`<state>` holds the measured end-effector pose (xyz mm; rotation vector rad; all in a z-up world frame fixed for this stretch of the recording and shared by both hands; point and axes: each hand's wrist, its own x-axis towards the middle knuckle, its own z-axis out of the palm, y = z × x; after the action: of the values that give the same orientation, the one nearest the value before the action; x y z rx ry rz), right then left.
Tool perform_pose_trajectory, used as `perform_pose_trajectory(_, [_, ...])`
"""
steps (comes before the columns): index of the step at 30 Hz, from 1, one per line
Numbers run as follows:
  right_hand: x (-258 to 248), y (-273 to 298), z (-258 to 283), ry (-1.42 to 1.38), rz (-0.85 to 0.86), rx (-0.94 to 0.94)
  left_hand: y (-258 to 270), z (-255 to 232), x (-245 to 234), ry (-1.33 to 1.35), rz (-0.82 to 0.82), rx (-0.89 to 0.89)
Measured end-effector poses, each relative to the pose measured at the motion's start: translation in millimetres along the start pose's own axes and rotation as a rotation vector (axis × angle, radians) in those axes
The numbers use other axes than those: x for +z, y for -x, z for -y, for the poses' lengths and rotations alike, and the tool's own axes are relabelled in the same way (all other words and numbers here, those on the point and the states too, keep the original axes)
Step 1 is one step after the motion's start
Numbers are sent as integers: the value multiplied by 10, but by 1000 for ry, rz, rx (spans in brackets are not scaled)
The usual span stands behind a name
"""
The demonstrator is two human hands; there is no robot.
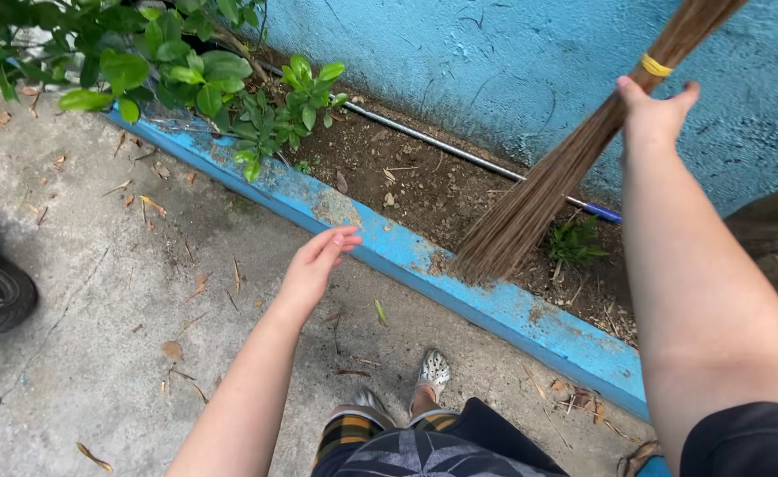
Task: Cleaning leaves, picking up debris, and arranging soil in various outdoor potted plants.
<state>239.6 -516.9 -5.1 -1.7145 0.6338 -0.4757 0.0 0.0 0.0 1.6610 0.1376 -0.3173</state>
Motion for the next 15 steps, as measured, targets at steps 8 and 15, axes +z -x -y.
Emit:
perform_pose_trajectory(8, [118,-39,-161,-10,113,-51,-506,115,-205,-19,131,-49])
perform_pose_trajectory(15, [-300,1359,516,60,114,-128,-1210,-252,113,-128,460,83])
